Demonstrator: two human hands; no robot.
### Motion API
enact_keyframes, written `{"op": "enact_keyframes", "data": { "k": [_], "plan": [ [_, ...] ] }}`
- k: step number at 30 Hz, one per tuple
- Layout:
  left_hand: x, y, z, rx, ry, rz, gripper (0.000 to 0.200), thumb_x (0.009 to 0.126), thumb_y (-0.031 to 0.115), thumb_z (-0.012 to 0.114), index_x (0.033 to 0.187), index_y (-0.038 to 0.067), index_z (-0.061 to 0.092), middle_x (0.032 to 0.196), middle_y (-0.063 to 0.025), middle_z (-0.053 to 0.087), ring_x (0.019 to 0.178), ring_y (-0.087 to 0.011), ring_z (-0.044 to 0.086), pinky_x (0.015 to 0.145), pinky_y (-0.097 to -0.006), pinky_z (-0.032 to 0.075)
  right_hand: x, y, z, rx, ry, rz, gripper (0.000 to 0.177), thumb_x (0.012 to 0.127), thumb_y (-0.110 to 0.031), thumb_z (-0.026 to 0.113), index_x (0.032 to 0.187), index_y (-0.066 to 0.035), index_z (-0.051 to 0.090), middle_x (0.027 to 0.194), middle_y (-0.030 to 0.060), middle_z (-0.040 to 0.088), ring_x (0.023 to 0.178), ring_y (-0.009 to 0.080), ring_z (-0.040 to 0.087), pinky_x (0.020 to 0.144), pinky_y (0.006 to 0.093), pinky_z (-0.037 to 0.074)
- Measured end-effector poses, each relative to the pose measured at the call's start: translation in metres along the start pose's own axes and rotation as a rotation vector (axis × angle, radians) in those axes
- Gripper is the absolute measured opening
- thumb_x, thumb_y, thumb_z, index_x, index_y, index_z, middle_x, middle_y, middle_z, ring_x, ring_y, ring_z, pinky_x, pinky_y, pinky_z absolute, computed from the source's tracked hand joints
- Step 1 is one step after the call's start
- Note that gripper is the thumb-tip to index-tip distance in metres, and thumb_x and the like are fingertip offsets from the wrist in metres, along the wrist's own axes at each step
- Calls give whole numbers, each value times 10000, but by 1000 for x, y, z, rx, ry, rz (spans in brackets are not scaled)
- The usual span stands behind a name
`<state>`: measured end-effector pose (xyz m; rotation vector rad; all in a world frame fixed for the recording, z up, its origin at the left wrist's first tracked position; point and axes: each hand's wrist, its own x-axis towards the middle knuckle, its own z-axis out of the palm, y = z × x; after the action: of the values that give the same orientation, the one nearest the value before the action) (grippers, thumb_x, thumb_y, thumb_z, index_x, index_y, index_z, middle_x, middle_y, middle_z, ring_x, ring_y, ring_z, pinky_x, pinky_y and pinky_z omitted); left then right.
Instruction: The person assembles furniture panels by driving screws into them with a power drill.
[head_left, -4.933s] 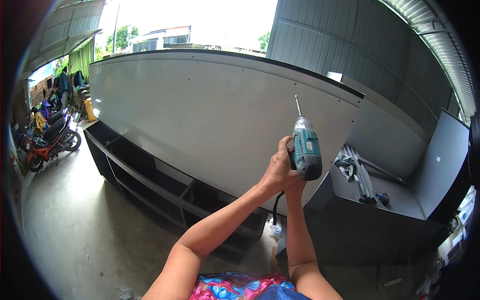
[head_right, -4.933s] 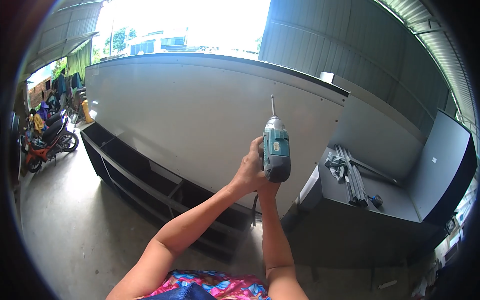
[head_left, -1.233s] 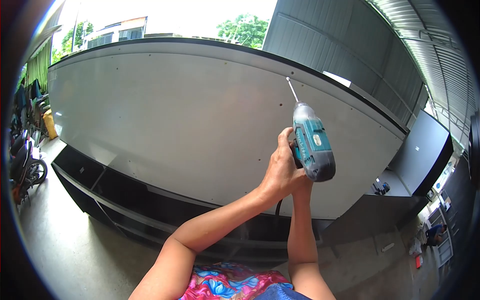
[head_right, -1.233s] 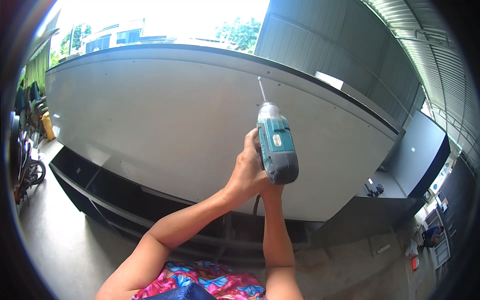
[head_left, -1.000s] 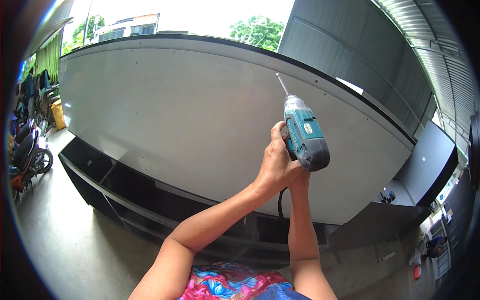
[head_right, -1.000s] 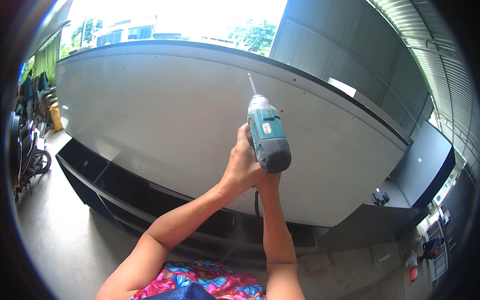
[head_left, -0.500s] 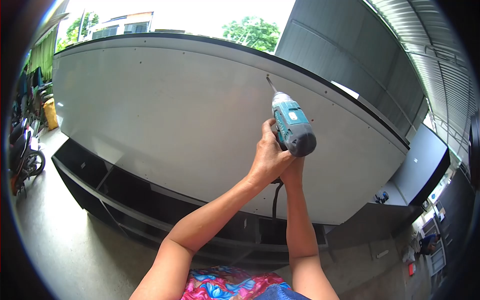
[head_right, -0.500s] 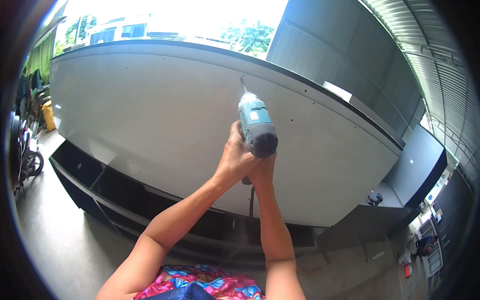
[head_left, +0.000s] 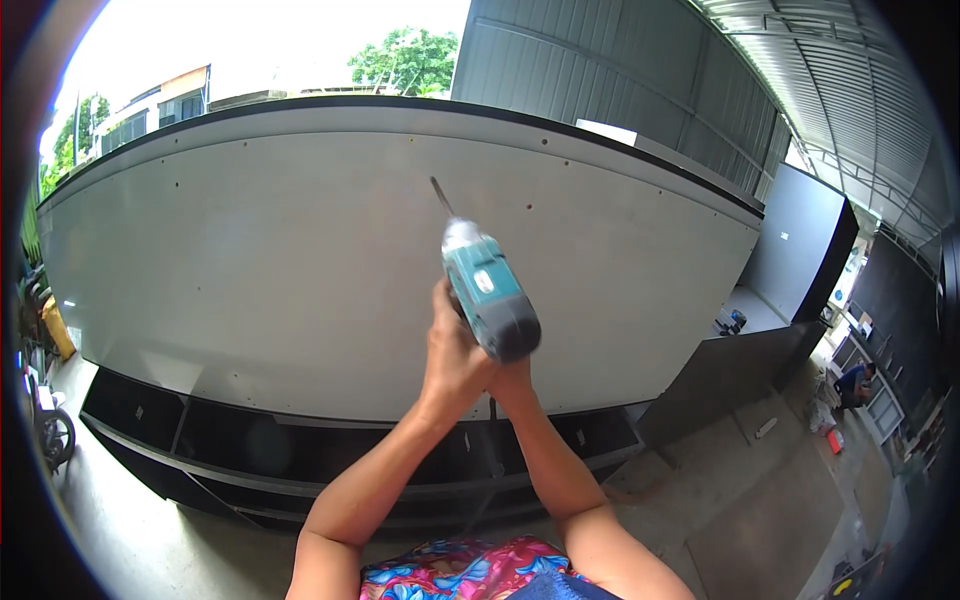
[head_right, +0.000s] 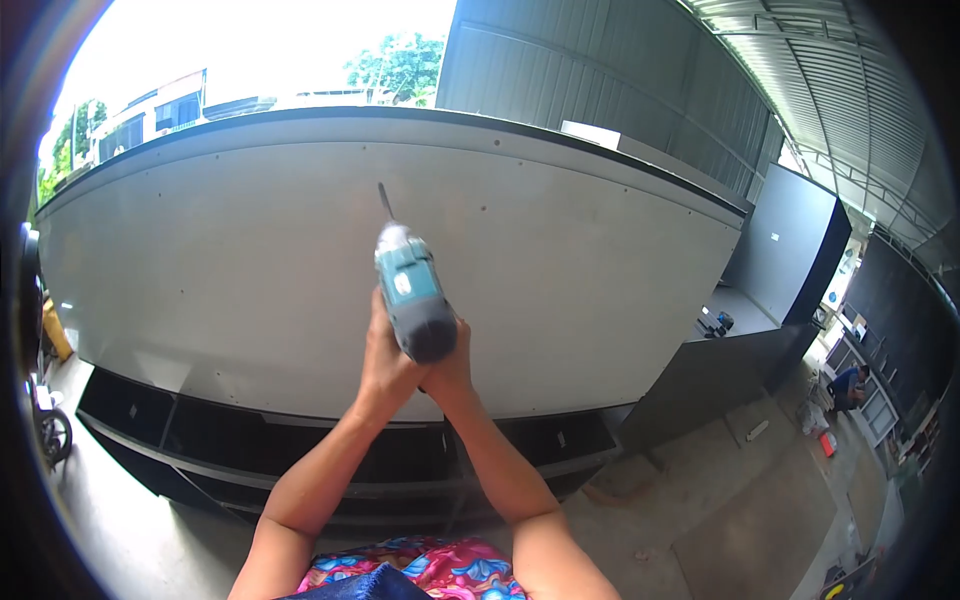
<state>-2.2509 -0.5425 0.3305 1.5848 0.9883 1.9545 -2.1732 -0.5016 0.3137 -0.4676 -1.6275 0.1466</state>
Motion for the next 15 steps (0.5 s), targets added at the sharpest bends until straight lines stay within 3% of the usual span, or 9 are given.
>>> {"op": "enact_keyframes", "data": {
  "k": [4,5,12,13,15],
  "plan": [
    [-22,3,29,-22,-142,-89,813,713,199,736,1328,-33,257,1185,-216,516,1147,-279,517,971,-355,405,-38,15,-30,206,69,313,327,774,-231,685,1027,-43,597,936,104,640,899,221,629,772,342,488],
    [-24,5,36,-30,-192,-157,882,702,222,751,1351,-52,219,1247,-241,474,1200,-301,476,1007,-374,377,-49,32,-38,152,22,289,415,811,-254,670,1153,-53,550,1061,93,605,1005,199,590,854,345,462],
    [-22,-4,76,-42,-261,-231,913,710,253,753,1350,-79,192,1256,-286,460,1217,-351,456,1029,-396,355,-47,46,-79,118,6,398,369,819,-212,652,1125,-30,556,1045,82,611,993,198,591,852,347,462],
    [-20,-6,79,-23,-246,-204,925,707,274,758,1345,-79,190,1216,-288,480,1176,-351,488,1005,-395,378,-44,43,-79,214,52,419,350,812,-204,650,1104,-28,567,1023,87,617,975,204,598,843,347,463],
    [-15,-10,85,12,-221,-150,948,700,318,768,1335,-78,187,1136,-293,521,1093,-352,550,956,-394,425,-38,44,-81,56,30,353,346,810,-206,649,1096,-27,569,1018,90,618,970,207,600,837,348,465]
  ]
}}
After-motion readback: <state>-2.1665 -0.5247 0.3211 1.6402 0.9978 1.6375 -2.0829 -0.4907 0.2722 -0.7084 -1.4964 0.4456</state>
